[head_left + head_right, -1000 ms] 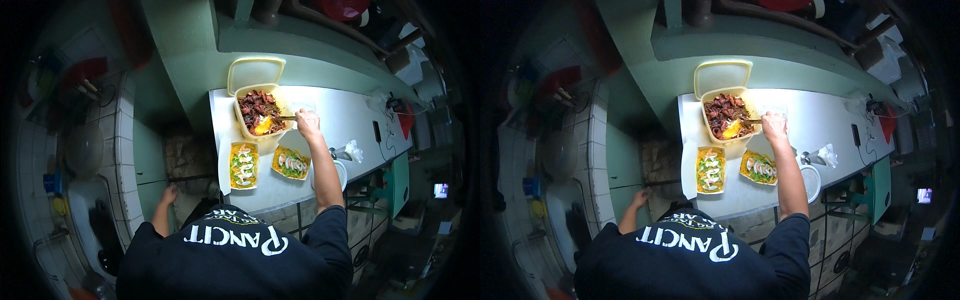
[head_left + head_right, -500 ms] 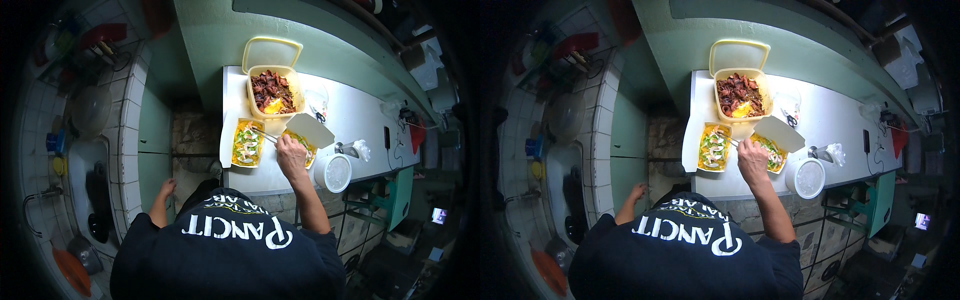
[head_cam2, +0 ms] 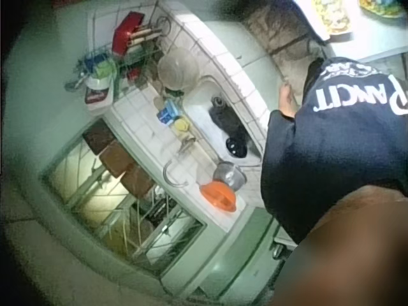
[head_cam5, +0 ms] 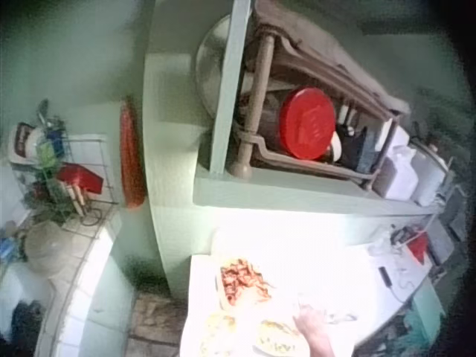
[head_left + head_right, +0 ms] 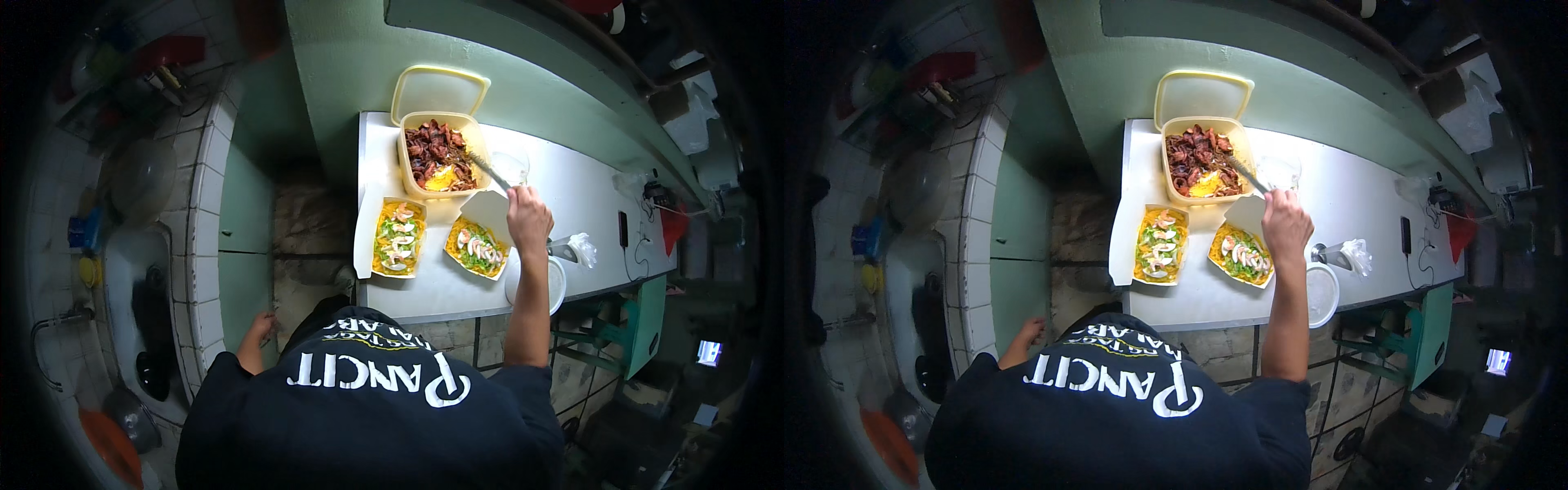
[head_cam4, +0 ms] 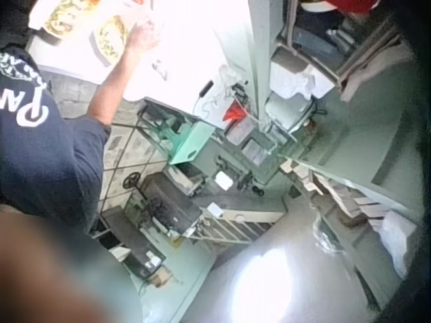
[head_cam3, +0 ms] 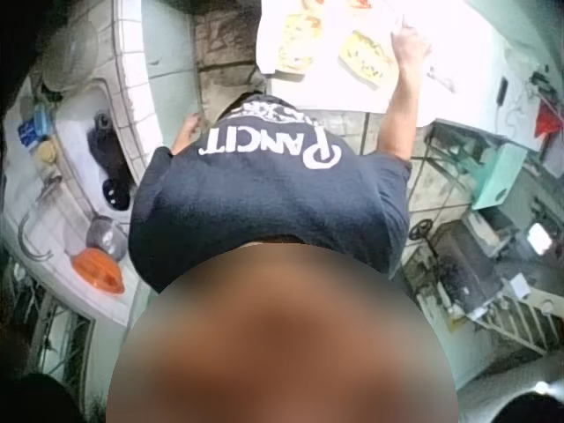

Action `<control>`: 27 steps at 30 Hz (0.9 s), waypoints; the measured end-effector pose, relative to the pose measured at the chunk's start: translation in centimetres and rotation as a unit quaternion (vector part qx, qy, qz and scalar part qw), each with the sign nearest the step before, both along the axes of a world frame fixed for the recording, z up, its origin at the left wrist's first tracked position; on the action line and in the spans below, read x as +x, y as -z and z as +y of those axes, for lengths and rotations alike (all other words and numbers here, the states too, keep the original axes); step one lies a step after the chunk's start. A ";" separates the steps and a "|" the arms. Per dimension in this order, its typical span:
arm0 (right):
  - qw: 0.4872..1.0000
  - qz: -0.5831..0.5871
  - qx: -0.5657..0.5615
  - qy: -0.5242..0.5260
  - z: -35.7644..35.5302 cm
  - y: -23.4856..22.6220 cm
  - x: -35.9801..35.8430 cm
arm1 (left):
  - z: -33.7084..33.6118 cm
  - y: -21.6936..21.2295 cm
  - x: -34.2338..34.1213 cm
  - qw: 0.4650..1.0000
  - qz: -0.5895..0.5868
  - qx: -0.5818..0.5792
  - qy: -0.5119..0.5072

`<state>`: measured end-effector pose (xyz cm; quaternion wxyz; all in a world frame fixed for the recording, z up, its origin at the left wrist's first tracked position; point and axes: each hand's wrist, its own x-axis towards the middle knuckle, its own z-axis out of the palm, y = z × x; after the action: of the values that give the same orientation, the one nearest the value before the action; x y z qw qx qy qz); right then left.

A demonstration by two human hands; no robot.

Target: The person folds and places paper towels on a countertop, then retrieves a bowl of shrimp from a refrigerator. They use chopsticks to transfer shrimp into two food boxes containing noodles and vegetables, and add cooked meat from a container into the same boxes.

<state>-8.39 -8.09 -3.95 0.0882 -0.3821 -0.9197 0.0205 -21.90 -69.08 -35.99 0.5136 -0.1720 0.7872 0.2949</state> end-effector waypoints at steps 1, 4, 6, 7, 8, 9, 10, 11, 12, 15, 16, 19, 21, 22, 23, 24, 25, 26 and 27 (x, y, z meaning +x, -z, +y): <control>1.000 -0.028 0.014 -0.002 1.6 0.7 -0.7 | -1.2 0.2 -0.1 0.999 -0.031 -0.009 -0.009; 0.992 -0.116 0.054 -0.020 4.9 4.5 -3.2 | -1.6 -0.5 -0.5 0.999 -0.031 -0.036 -0.022; 0.985 -0.149 0.071 -0.049 6.1 6.7 -4.2 | -1.5 -0.3 -1.3 0.999 -0.028 -0.026 -0.029; 0.985 -0.148 0.066 -0.054 6.1 6.8 -4.9 | -1.8 0.0 -1.3 0.999 -0.027 -0.024 -0.037; 0.986 -0.147 0.060 -0.058 6.0 6.9 -5.5 | -1.9 0.3 -1.4 0.999 -0.020 -0.009 -0.048; 0.986 -0.146 0.054 -0.062 6.0 7.1 -6.1 | -1.8 0.7 -1.7 0.998 -0.013 0.006 -0.058; 0.984 -0.153 0.058 -0.069 6.1 7.4 -6.3 | -1.4 0.8 -1.9 0.997 -0.008 0.023 -0.067; 0.982 -0.161 0.060 -0.076 6.2 7.7 -6.5 | -1.0 0.8 -2.1 0.998 -0.007 0.029 -0.062; 0.980 -0.168 0.063 -0.082 6.4 8.0 -6.5 | -0.5 0.8 -2.4 0.998 -0.007 0.035 -0.056; 0.981 -0.168 0.066 -0.068 6.6 7.9 -6.1 | 1.1 0.2 -2.8 0.998 -0.006 0.040 -0.044; 0.983 -0.156 0.065 -0.065 6.7 7.4 -5.6 | 1.4 0.0 -2.9 0.998 -0.006 0.038 -0.040; 0.989 -0.119 0.060 -0.057 5.6 4.8 -3.6 | 1.3 0.1 -2.7 0.999 -0.016 0.030 -0.043; 0.995 -0.061 0.026 -0.069 2.6 1.0 -2.2 | 0.9 0.7 -2.2 0.998 -0.023 0.017 -0.055; 0.997 -0.031 0.011 -0.071 1.0 0.1 -0.9 | 1.0 0.8 -2.2 0.998 -0.027 0.013 -0.057; 0.997 -0.009 -0.006 -0.080 -0.4 0.3 0.5 | 1.1 0.5 -2.1 0.998 -0.025 0.009 -0.049; 0.996 0.015 -0.023 -0.089 -1.9 0.5 2.0 | 1.4 0.0 -2.1 0.999 -0.023 0.006 -0.042; 0.992 0.026 -0.031 -0.118 -3.5 0.9 3.1 | 1.6 -0.4 -1.8 0.999 -0.021 0.002 -0.035; 0.988 0.039 -0.040 -0.144 -5.2 1.7 4.1 | 1.6 -0.5 -1.8 0.999 -0.021 0.002 -0.032; 0.986 0.033 -0.036 -0.162 -6.7 2.6 4.9 | 1.5 -0.5 -1.8 0.999 -0.022 0.001 -0.029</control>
<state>-3.52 -14.76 -6.50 0.1000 -0.2299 -0.9647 0.0804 -23.67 -67.60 -35.45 0.5219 -0.2005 0.7703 0.3068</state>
